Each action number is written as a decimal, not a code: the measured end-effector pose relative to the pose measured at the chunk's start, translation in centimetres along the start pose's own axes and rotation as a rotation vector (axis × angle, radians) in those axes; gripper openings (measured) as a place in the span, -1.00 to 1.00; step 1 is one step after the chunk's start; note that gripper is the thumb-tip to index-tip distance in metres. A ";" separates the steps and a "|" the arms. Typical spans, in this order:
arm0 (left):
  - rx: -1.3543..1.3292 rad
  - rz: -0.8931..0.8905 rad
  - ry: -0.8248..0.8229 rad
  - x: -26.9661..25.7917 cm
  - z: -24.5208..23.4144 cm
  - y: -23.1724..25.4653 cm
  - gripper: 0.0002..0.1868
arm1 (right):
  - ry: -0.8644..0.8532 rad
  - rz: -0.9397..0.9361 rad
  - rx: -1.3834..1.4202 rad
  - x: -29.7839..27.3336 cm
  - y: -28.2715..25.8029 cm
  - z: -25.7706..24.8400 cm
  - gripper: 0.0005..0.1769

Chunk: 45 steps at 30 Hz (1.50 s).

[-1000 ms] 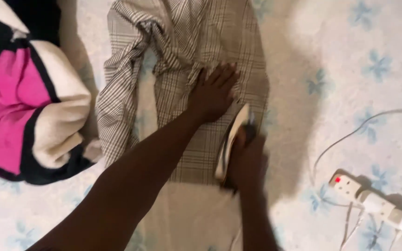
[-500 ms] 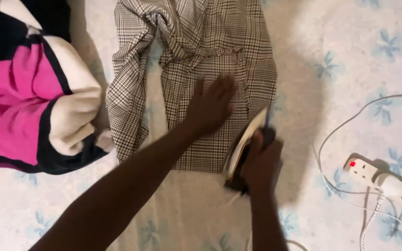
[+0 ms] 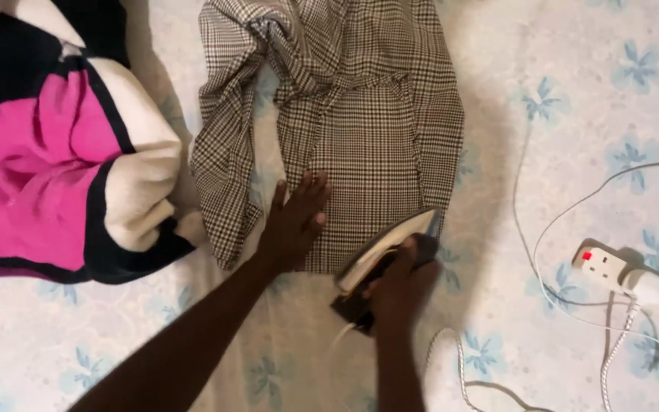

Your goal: Iron a pair of checkered trousers on a bed.

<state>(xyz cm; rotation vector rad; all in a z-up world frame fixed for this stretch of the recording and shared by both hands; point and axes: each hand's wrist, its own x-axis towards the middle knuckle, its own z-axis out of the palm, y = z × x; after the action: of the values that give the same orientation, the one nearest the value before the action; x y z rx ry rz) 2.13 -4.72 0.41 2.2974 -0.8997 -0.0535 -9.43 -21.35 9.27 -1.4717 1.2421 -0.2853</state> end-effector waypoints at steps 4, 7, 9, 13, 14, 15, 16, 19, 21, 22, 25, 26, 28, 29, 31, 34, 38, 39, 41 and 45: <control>-0.406 -0.048 -0.072 -0.1 0.1 -1.8 -0.41 | -0.074 0.062 0.012 -5.3 1.3 3.0 -0.50; -0.516 -0.104 -0.063 0.1 0.3 -2.8 -0.42 | -0.151 -0.071 -0.326 -7.9 2.9 2.9 -0.53; -0.567 -0.137 -0.031 0.0 0.5 -2.4 -0.41 | -0.297 -0.142 -0.407 -8.0 2.7 1.8 -0.54; -0.591 -0.137 0.041 0.0 1.3 -2.4 -0.41 | -0.763 -0.204 -0.663 -5.0 0.5 -2.7 -0.57; -0.593 -0.131 0.050 0.0 2.0 -2.8 -0.41 | -0.761 -0.214 -0.667 -3.7 0.0 -3.9 -0.57; -0.454 -0.077 0.088 0.0 2.8 -3.2 -0.40 | -0.638 -0.298 -0.653 -2.3 -0.5 -5.2 -0.64; -0.312 -0.029 0.119 -0.3 3.6 -3.7 -0.40 | -0.519 -0.373 -0.634 -1.0 -0.7 -6.5 -0.68; -0.302 -0.202 0.007 0.6 1.7 -1.4 -0.29 | -0.235 -0.581 -0.176 0.8 -0.8 -9.6 -0.67; -0.262 -0.260 0.012 1.3 1.4 0.1 -0.23 | -0.208 -0.688 -0.047 4.2 -0.5 -10.6 -0.66; -0.227 -0.318 -0.003 1.3 1.3 1.0 -0.18 | -0.173 -0.777 0.079 5.5 -0.2 -11.3 -0.64; -0.110 -0.260 0.050 0.5 3.3 -0.2 -0.16 | -0.049 -0.612 0.274 10.6 -1.2 -12.1 -0.66; -0.109 -0.257 0.062 1.0 2.9 0.1 -0.16 | -0.054 -0.623 0.277 12.2 -2.5 -12.3 -0.66; -0.170 -0.312 -0.010 0.9 1.8 0.8 -0.11 | -0.089 -0.713 0.497 14.4 -4.5 -12.9 -0.62; -0.165 -0.319 -0.017 0.4 1.9 0.4 -0.11 | -0.091 -0.703 0.498 15.5 -5.3 -12.7 -0.62; -0.083 -0.267 -0.011 0.8 2.6 -0.1 -0.08 | -0.197 -0.852 0.537 18.2 -7.5 -12.7 -0.55; -0.042 -0.333 0.007 1.2 2.3 0.6 -0.16 | -0.116 -0.875 0.453 28.3 -2.5 -11.1 -0.68; -0.118 -0.396 0.055 1.5 2.3 1.9 -0.23 | -0.143 -0.920 0.262 25.0 -3.6 -11.1 -0.56; -0.100 -0.350 0.077 1.6 2.5 1.4 -0.21 | -0.159 -0.865 0.265 24.9 -3.8 -11.0 -0.53; -0.077 -0.328 0.087 0.6 2.1 2.0 -0.18 | -0.191 -0.790 0.262 24.3 -3.0 -11.4 -0.49; -0.114 -0.337 0.104 1.5 1.9 2.1 -0.20 | -0.127 -0.732 0.254 25.8 -2.6 -11.5 -0.39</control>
<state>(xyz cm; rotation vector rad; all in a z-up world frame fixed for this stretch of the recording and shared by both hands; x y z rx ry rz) 1.55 -7.83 0.47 2.2970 -0.4394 -0.1262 -5.98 -49.00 3.93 -1.6401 0.5009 -0.7909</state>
